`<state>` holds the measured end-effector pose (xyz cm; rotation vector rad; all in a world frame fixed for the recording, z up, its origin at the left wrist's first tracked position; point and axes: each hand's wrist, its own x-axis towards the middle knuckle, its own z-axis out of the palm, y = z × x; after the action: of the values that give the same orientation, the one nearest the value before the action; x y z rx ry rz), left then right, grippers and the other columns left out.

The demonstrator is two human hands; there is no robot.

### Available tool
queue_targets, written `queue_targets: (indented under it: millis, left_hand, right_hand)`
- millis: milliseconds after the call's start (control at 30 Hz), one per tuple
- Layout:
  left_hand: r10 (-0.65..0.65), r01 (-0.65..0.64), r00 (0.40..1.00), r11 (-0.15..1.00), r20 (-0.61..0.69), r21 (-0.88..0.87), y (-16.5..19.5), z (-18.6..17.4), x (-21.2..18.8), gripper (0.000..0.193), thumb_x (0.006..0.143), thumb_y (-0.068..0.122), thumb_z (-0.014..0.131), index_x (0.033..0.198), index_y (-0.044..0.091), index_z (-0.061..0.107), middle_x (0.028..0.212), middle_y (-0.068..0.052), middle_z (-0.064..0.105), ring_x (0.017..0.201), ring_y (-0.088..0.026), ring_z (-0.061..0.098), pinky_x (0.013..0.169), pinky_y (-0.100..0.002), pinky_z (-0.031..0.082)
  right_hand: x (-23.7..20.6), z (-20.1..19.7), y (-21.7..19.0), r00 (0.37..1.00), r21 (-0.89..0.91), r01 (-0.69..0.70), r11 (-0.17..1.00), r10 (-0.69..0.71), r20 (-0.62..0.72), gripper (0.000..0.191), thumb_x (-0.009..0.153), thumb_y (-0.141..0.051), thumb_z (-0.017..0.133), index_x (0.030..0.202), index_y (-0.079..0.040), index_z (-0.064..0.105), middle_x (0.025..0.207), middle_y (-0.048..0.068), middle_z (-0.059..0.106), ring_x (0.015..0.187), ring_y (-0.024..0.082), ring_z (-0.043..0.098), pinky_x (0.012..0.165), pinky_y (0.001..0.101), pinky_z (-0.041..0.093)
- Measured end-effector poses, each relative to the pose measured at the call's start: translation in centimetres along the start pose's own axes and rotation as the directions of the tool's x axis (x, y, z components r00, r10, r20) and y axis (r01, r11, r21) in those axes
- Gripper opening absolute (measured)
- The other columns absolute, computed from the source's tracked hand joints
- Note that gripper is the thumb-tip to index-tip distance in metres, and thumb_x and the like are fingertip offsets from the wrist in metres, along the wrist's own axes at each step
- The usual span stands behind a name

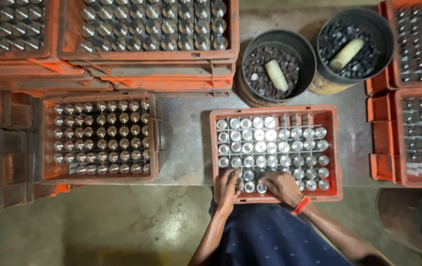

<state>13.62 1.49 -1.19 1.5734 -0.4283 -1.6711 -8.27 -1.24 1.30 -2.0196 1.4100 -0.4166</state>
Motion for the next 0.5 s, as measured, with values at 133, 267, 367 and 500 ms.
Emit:
queue_targets:
  millis: [133, 267, 367, 500]
  left_hand:
    - [0.027, -0.031, 0.999, 0.997, -0.046, -0.073, 0.0, -0.5, -0.3, 0.019, 0.097, 0.025, 0.068, 0.107, 0.009, 0.070, 0.071, 0.001, 0.058, 0.054, -0.004, 0.051, 0.042, -0.021, 0.036]
    - [0.102, -0.105, 0.994, 0.986, -0.029, -0.127, 0.2, -1.4, -0.8, 0.023, 0.100, 0.027, 0.066, 0.110, 0.007, 0.067, 0.071, 0.001, 0.057, 0.052, -0.005, 0.046, 0.042, -0.020, 0.034]
    - [0.117, -0.130, 0.990, 0.975, -0.085, -0.178, 0.0, -1.8, -1.5, 0.024, 0.100, 0.028, 0.064, 0.113, 0.008, 0.068, 0.069, 0.000, 0.055, 0.050, -0.005, 0.045, 0.041, -0.020, 0.031]
    - [0.072, -0.116, 0.983, 0.957, -0.170, -0.267, -0.7, -1.8, -2.5, 0.025, 0.100, 0.030, 0.061, 0.116, 0.011, 0.067, 0.069, 0.001, 0.054, 0.050, -0.004, 0.046, 0.040, -0.019, 0.029]
  right_hand:
    - [9.7, -7.3, 0.2, 0.932, 0.233, -0.241, 0.942, 0.291, -0.217, 0.029, 0.099, -0.028, 0.057, 0.113, -0.009, 0.074, 0.089, 0.013, 0.076, 0.053, 0.024, 0.065, 0.048, 0.0386, 0.050]
    - [23.0, -12.8, 1.7, 0.950, -0.171, 0.110, 0.979, -0.154, -0.272, 0.048, 0.112, -0.046, 0.050, 0.123, -0.005, 0.070, 0.107, 0.024, 0.070, 0.096, 0.042, 0.068, 0.082, 0.0505, 0.052]
    - [27.2, -11.7, 1.7, 0.996, -0.166, 0.082, 0.983, -0.077, 0.037, 0.053, 0.109, -0.050, 0.045, 0.130, -0.006, 0.064, 0.119, 0.026, 0.065, 0.110, 0.047, 0.060, 0.091, 0.0543, 0.046]
    - [27.4, -9.8, 3.1, 0.998, -0.227, 0.029, 0.973, -0.016, 0.061, 0.056, 0.102, -0.051, 0.042, 0.135, -0.010, 0.060, 0.128, 0.026, 0.062, 0.121, 0.050, 0.056, 0.096, 0.0573, 0.043]
